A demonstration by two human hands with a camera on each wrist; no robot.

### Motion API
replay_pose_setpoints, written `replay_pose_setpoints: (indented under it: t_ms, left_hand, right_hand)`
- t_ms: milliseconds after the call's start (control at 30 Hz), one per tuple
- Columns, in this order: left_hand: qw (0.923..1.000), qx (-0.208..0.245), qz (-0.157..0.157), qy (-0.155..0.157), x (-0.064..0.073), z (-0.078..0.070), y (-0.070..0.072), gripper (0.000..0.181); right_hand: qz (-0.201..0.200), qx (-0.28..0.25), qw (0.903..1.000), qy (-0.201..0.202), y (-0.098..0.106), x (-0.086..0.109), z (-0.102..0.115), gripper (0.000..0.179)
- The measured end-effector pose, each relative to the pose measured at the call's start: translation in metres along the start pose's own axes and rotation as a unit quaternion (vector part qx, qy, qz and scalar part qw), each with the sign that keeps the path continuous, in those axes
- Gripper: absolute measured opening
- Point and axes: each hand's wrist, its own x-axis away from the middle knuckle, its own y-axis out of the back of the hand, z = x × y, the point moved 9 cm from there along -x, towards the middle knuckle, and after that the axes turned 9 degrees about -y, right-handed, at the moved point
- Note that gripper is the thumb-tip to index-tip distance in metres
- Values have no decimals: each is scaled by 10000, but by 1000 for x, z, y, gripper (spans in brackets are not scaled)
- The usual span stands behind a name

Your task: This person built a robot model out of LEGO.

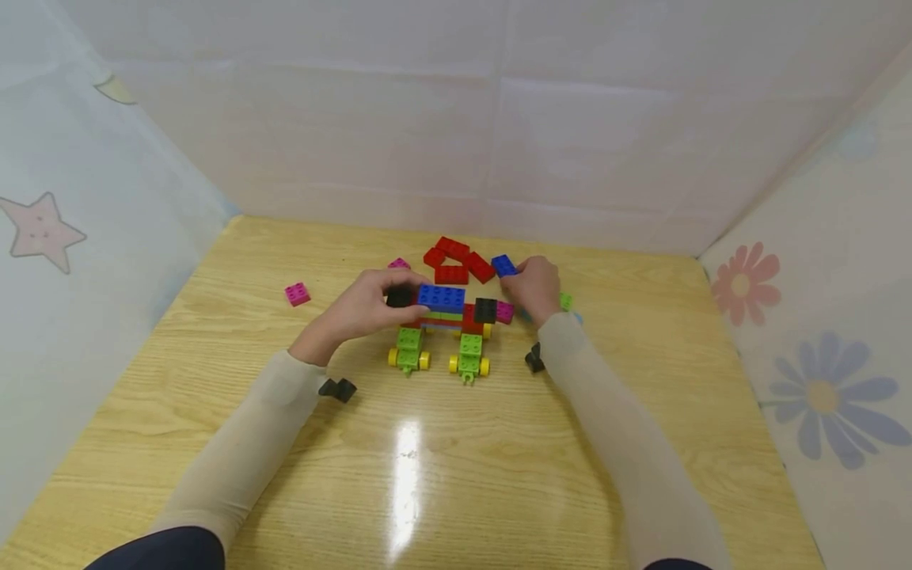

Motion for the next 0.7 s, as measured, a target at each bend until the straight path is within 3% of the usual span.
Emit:
replay_pose_setpoints:
  t_ms: [433,700]
  left_hand:
    - [10000,-66,-15,-26,-1,1,0,44]
    - [10000,-17,0,-12,-1,1,-1,44]
  right_hand:
    - [-185,-59,9998,-49,9,4,3,51]
    - [-170,-158,9994,257,16,17,15,49]
